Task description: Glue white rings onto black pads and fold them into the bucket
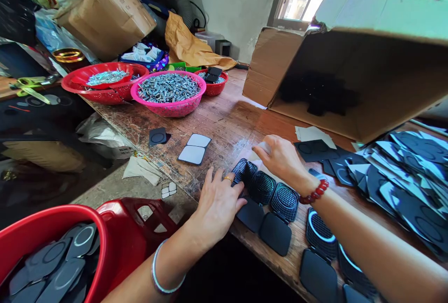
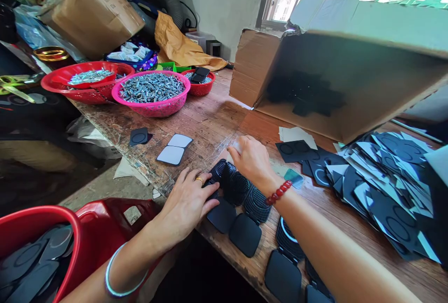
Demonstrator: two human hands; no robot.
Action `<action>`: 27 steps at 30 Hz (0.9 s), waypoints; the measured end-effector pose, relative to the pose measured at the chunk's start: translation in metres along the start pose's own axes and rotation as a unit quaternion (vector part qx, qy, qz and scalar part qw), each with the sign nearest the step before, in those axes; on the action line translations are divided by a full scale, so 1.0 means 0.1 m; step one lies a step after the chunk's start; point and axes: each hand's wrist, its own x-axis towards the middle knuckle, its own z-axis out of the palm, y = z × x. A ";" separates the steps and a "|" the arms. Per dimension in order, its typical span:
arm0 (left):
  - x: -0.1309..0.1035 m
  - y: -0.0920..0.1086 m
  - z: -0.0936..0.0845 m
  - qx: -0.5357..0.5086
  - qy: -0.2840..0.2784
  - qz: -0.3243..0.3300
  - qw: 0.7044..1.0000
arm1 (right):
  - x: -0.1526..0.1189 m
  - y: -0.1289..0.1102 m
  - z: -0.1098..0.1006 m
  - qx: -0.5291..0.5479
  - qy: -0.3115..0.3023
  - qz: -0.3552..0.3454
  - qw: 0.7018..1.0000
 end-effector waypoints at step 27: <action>-0.13 0.75 0.26 -0.041 0.103 0.151 0.982 | -2.04 1.01 -1.17 0.476 0.113 0.397 0.777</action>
